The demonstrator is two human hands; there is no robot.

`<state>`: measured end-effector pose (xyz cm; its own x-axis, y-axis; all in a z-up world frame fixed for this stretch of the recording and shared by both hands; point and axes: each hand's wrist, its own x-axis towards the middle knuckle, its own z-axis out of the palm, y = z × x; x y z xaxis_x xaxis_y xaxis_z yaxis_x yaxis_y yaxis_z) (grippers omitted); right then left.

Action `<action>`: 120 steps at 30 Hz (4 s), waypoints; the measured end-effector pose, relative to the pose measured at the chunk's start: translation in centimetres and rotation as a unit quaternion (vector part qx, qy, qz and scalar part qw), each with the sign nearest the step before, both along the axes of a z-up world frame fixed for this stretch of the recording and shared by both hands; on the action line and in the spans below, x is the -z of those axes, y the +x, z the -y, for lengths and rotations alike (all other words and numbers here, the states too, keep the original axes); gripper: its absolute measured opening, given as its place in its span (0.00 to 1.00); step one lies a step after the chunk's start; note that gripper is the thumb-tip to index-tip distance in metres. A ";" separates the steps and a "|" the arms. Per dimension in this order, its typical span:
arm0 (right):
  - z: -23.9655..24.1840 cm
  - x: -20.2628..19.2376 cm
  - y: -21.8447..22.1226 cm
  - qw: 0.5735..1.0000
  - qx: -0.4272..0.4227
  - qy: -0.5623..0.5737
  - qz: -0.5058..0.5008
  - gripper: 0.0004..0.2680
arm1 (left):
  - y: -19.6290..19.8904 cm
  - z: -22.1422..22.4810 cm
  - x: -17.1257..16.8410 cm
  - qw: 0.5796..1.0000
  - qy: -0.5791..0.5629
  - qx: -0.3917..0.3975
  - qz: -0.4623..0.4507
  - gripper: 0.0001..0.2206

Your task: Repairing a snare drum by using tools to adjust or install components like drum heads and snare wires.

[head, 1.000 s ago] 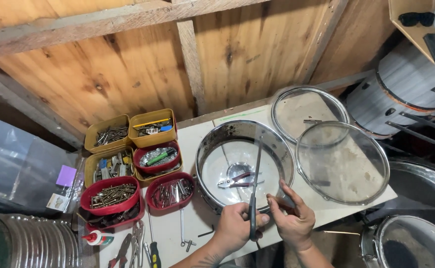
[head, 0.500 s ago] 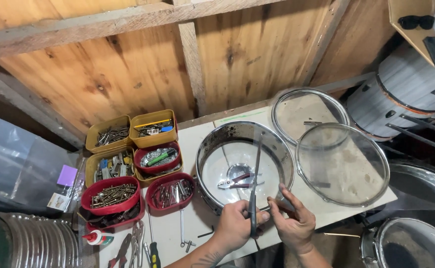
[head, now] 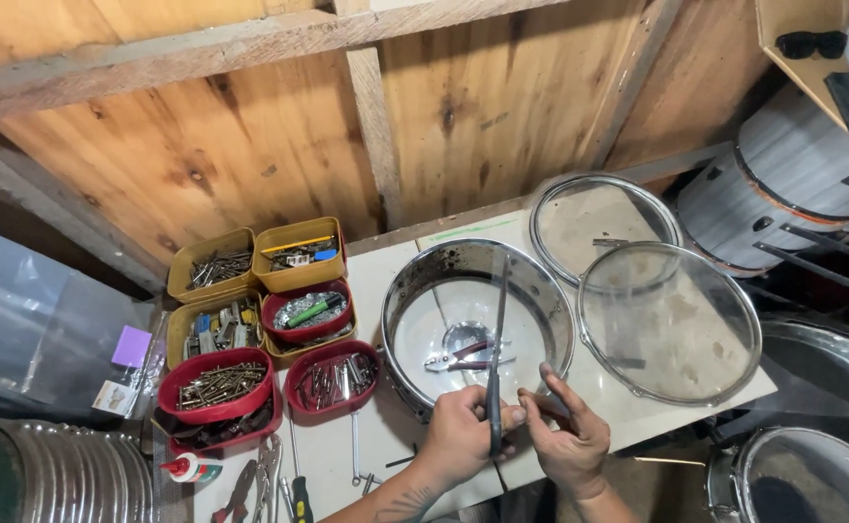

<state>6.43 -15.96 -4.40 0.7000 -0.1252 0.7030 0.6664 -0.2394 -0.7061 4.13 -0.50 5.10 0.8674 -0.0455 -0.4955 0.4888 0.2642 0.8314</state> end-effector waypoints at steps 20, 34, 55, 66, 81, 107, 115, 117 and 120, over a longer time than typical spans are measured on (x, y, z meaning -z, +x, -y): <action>0.6 2.8 0.6 0.995 0.012 -0.002 -0.100 0.19 | 4.7 0.3 -0.9 0.999 0.040 0.023 -0.027 0.12; 6.7 1.1 0.8 0.945 0.068 -0.015 -0.319 0.20 | 6.5 2.0 5.5 0.980 -0.112 -0.020 -0.166 0.18; 17.0 -4.5 -10.2 0.897 0.251 -0.097 -0.350 0.12 | -1.1 -0.5 2.4 0.875 0.341 0.333 0.083 0.09; 29.1 -0.3 -20.2 0.597 0.360 -0.309 -0.647 0.27 | -0.4 1.7 2.1 0.822 0.377 0.413 0.112 0.13; 31.9 -3.3 -15.7 0.617 0.424 -0.114 -0.653 0.23 | 4.5 7.2 3.2 0.823 0.382 0.420 0.021 0.17; 44.8 0.6 -1.2 0.752 0.364 0.189 -0.515 0.17 | 11.6 17.7 14.5 0.873 0.379 0.307 0.003 0.15; 43.5 4.3 -10.4 0.717 0.429 0.232 -0.498 0.17 | 8.2 16.5 15.3 0.848 0.394 0.355 0.015 0.13; 42.5 3.1 -10.6 0.710 0.436 0.218 -0.508 0.17 | 7.5 16.3 15.4 0.857 0.376 0.350 0.049 0.10; 42.2 2.4 -9.9 0.721 0.409 0.243 -0.503 0.20 | 7.4 15.9 18.0 0.839 0.410 0.355 0.051 0.14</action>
<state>-3.52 -58.12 -6.81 0.3764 -0.8465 -0.3765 -0.4662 0.1781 -0.8666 11.55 -16.37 -12.88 0.8058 -0.2478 -0.5379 0.1970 -0.7443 0.6381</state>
